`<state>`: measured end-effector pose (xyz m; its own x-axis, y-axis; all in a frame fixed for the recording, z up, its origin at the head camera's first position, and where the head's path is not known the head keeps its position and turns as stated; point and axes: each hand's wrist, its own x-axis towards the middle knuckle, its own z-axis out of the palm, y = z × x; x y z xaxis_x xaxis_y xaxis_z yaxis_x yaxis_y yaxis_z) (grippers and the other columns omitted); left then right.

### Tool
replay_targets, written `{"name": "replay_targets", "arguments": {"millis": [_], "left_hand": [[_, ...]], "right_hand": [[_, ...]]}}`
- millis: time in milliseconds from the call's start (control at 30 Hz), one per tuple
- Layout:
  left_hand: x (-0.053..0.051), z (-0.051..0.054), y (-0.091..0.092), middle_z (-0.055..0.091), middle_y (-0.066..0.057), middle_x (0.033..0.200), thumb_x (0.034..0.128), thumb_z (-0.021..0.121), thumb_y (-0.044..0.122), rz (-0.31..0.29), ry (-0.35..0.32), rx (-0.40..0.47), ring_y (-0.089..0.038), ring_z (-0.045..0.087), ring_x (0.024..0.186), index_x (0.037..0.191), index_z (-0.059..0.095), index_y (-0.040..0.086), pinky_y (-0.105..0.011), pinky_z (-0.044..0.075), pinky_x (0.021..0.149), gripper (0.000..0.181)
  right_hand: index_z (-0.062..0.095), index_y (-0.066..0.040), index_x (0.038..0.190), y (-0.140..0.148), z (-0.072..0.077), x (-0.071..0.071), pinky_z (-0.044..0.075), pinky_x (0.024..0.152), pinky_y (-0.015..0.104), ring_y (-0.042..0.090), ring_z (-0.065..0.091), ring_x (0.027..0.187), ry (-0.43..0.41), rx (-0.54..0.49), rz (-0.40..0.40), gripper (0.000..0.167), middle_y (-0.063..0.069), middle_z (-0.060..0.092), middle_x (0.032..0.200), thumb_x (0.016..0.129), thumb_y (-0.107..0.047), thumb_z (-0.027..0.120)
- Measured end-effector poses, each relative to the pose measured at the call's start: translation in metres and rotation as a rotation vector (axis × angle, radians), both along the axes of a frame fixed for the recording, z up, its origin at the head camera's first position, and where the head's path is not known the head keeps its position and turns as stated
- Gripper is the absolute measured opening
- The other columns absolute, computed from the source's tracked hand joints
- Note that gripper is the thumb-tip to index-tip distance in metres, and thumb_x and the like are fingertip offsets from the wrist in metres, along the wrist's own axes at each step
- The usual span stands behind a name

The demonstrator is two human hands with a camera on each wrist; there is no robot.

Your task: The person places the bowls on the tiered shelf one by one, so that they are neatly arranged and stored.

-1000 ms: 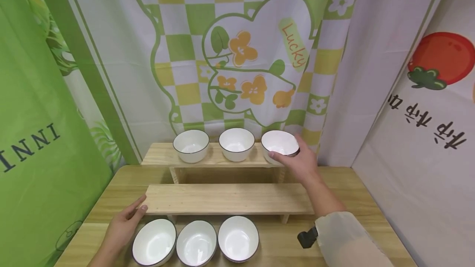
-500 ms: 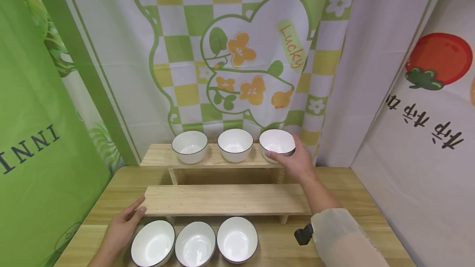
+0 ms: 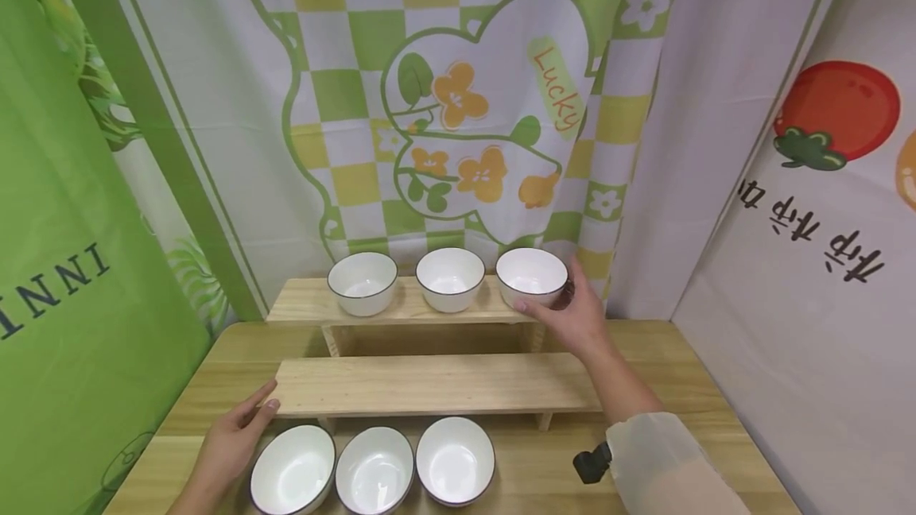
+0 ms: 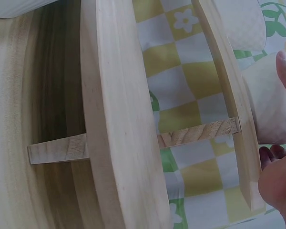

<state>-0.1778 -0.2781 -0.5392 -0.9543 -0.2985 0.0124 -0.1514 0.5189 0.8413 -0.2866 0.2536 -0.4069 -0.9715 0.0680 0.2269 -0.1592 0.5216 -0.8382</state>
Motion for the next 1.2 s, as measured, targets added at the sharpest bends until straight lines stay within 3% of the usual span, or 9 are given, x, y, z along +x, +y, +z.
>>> {"name": "replay_targets", "arguments": {"millis": [300, 600, 667, 767, 867, 1033, 1133, 1200], "left_hand": [[-0.001, -0.001, -0.001, 0.07, -0.02, 0.128, 0.0998, 0.059, 0.061, -0.005, -0.008, -0.007, -0.038, 0.063, 0.122, 0.15, 0.057, 0.025, -0.06, 0.045, 0.106, 0.062], [0.0, 0.002, 0.0, 0.065, -0.024, 0.136, 0.1001, 0.058, 0.062, -0.012, -0.033, -0.012, -0.043, 0.059, 0.128, 0.152, 0.055, 0.024, -0.063, 0.041, 0.109, 0.064], [0.0, 0.003, 0.0, 0.064, -0.024, 0.137, 0.0999, 0.058, 0.062, -0.011, -0.039, -0.009, -0.043, 0.059, 0.129, 0.152, 0.055, 0.024, -0.063, 0.04, 0.11, 0.064], [0.001, 0.003, 0.0, 0.064, -0.024, 0.137, 0.0997, 0.058, 0.063, -0.012, -0.041, -0.009, -0.043, 0.059, 0.129, 0.152, 0.055, 0.024, -0.063, 0.04, 0.11, 0.065], [0.0, 0.002, 0.0, 0.066, -0.023, 0.135, 0.099, 0.057, 0.064, -0.011, -0.042, -0.008, -0.041, 0.059, 0.128, 0.152, 0.055, 0.025, -0.063, 0.04, 0.11, 0.066], [0.0, 0.001, 0.0, 0.067, -0.021, 0.133, 0.0988, 0.057, 0.065, -0.007, -0.036, -0.013, -0.041, 0.06, 0.127, 0.152, 0.055, 0.026, -0.063, 0.04, 0.11, 0.066], [0.001, 0.001, 0.0, 0.068, -0.02, 0.133, 0.0989, 0.058, 0.064, -0.007, -0.029, -0.009, -0.041, 0.06, 0.127, 0.151, 0.055, 0.026, -0.062, 0.04, 0.11, 0.065], [0.001, 0.001, 0.0, 0.068, -0.02, 0.132, 0.0989, 0.058, 0.063, -0.007, -0.026, -0.006, -0.04, 0.061, 0.126, 0.151, 0.056, 0.026, -0.062, 0.041, 0.11, 0.065]], "right_hand": [[0.002, -0.007, 0.167, 0.005, -0.004, 0.014, 0.037, 0.118, 0.051, 0.044, 0.041, 0.144, 0.001, -0.113, 0.017, 0.127, 0.025, 0.033, 0.163, 0.081, -0.033, 0.092], [0.008, -0.009, 0.167, 0.013, -0.011, 0.03, 0.036, 0.118, 0.05, 0.039, 0.042, 0.144, 0.037, -0.116, 0.003, 0.121, 0.016, 0.037, 0.162, 0.082, -0.032, 0.091], [0.012, -0.008, 0.167, 0.015, -0.014, 0.034, 0.038, 0.117, 0.045, 0.038, 0.043, 0.143, 0.048, -0.104, -0.002, 0.117, 0.017, 0.037, 0.161, 0.083, -0.032, 0.09], [0.019, -0.006, 0.165, 0.018, -0.019, 0.041, 0.044, 0.111, 0.025, 0.037, 0.046, 0.138, 0.063, -0.096, -0.017, 0.111, 0.018, 0.038, 0.159, 0.084, -0.031, 0.09], [0.025, -0.004, 0.162, 0.022, -0.024, 0.048, 0.042, 0.099, 0.009, 0.036, 0.049, 0.133, 0.075, -0.091, -0.029, 0.106, 0.019, 0.041, 0.155, 0.084, -0.031, 0.09], [0.035, 0.001, 0.154, 0.027, -0.034, 0.054, 0.042, 0.101, 0.011, 0.035, 0.051, 0.128, 0.088, -0.05, -0.033, 0.094, 0.02, 0.049, 0.147, 0.085, -0.034, 0.089], [0.039, 0.0, 0.151, 0.031, -0.042, 0.057, 0.041, 0.1, 0.011, 0.034, 0.051, 0.127, 0.057, -0.03, -0.04, 0.091, 0.019, 0.051, 0.144, 0.085, -0.039, 0.087], [0.04, -0.002, 0.15, 0.033, -0.047, 0.059, 0.043, 0.101, 0.018, 0.035, 0.052, 0.127, 0.032, -0.024, -0.048, 0.089, 0.019, 0.052, 0.143, 0.085, -0.042, 0.087]]}}
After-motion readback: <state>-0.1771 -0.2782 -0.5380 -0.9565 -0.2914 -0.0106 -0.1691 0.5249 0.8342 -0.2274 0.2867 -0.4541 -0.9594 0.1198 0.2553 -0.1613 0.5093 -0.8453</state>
